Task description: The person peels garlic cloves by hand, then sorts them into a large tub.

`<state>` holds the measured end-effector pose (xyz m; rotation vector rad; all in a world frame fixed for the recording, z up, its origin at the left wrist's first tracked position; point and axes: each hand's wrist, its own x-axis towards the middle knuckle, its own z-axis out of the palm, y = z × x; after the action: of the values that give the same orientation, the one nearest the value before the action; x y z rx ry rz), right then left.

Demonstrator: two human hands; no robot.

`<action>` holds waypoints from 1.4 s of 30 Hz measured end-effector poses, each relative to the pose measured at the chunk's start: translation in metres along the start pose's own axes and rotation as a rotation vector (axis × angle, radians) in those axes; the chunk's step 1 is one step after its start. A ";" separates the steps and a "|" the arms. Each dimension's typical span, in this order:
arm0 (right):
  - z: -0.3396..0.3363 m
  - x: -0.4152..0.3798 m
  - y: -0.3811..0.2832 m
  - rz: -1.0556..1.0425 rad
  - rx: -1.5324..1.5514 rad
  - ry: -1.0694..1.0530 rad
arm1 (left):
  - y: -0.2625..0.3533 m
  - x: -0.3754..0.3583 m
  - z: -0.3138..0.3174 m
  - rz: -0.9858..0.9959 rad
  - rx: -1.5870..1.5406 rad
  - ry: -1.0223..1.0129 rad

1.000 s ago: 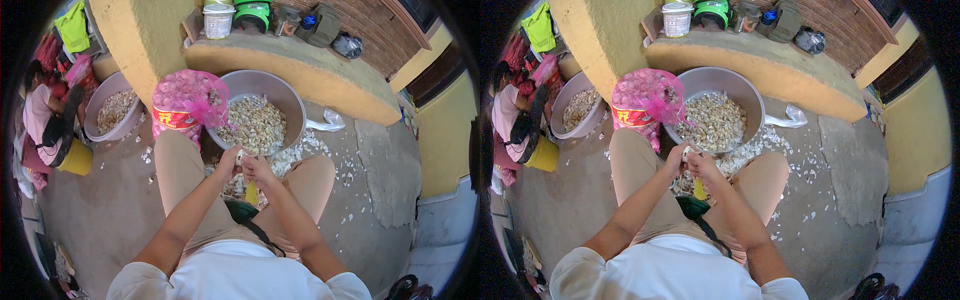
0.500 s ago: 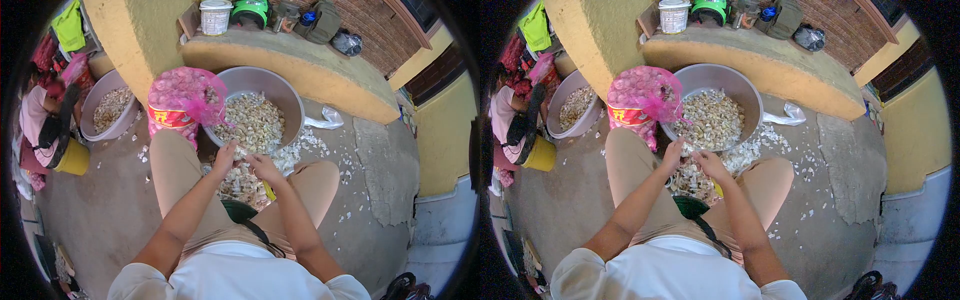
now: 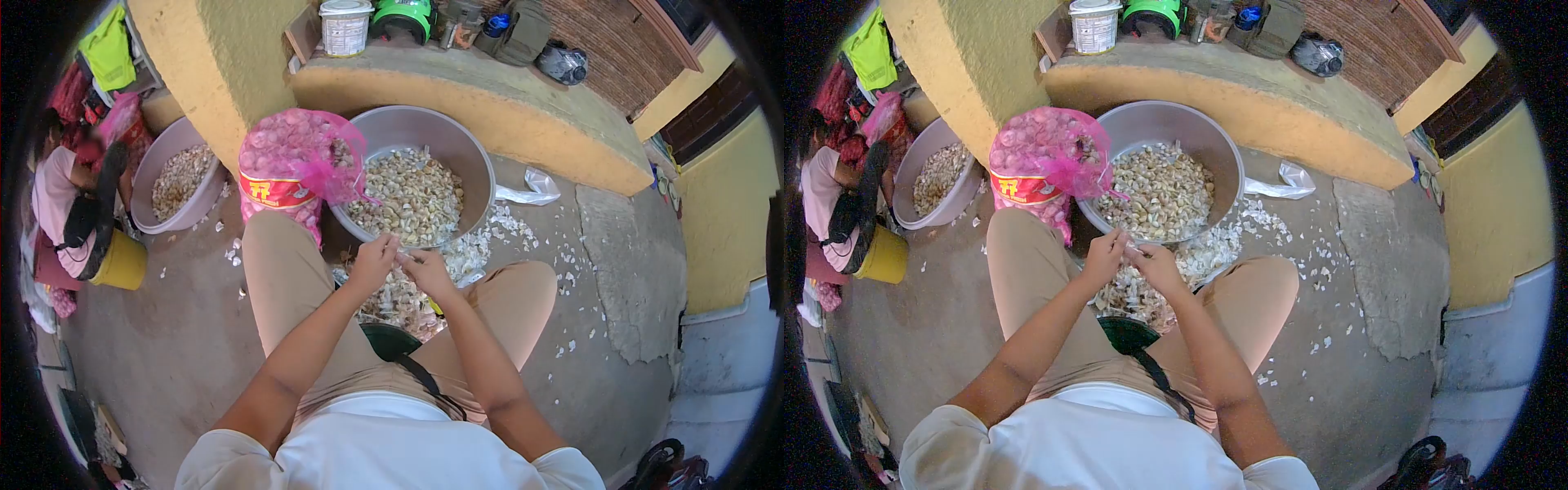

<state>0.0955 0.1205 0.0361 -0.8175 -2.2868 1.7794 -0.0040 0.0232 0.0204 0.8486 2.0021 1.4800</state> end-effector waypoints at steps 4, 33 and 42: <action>0.002 -0.006 -0.015 0.089 0.254 -0.044 | -0.010 0.003 0.000 -0.124 -0.246 -0.028; -0.006 0.014 0.019 -0.046 -0.076 0.135 | -0.031 0.019 0.006 -0.289 -0.605 -0.064; 0.000 0.011 0.006 -0.082 -0.148 0.124 | -0.020 0.001 0.011 -0.196 -0.422 -0.182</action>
<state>0.0888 0.1269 0.0279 -0.8198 -2.3561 1.4969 -0.0006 0.0270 -0.0024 0.5670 1.5159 1.5685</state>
